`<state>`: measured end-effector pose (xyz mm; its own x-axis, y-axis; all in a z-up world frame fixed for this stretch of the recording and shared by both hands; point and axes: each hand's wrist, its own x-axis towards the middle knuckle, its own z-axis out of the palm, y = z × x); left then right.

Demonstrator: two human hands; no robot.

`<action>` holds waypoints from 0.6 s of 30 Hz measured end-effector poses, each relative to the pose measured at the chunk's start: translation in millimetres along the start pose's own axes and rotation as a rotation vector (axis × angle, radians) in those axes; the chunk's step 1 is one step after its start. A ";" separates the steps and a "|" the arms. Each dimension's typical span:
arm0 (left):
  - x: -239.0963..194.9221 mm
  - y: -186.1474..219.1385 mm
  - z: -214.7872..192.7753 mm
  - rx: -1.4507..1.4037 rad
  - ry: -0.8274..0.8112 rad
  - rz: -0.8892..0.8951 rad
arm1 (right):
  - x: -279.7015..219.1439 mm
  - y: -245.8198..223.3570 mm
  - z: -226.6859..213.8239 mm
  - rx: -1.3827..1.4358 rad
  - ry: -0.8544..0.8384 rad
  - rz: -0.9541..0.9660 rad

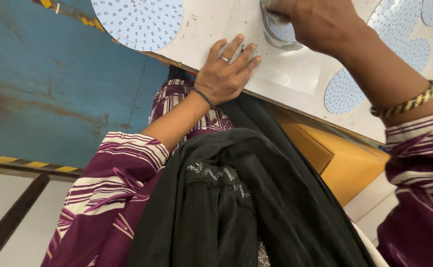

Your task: The person places circular LED modules onto a work surface, covers them with a transparent sheet, and rubs the surface to adhere the sheet. They repeat this process for multiple modules, then move to another table to handle small yellow components with tweezers.

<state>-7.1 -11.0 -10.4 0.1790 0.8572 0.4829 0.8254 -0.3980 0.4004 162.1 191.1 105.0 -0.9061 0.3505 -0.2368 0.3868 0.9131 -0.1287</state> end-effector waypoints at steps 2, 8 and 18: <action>-0.1 1.0 -0.6 -0.002 -0.001 -0.004 | -4.0 -6.7 -13.8 -0.039 0.016 -0.111; 1.0 1.1 0.2 -0.006 -0.018 -0.009 | -16.6 -7.9 -33.8 -0.306 -0.068 -0.246; 4.3 0.2 0.0 -0.007 -0.030 -0.002 | -48.6 26.8 -14.8 -0.123 0.022 -0.044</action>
<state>-6.2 -7.4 -8.2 0.1932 0.8675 0.4583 0.8221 -0.3981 0.4070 213.9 201.6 127.3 -0.9257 0.3132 -0.2123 0.3244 0.9457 -0.0192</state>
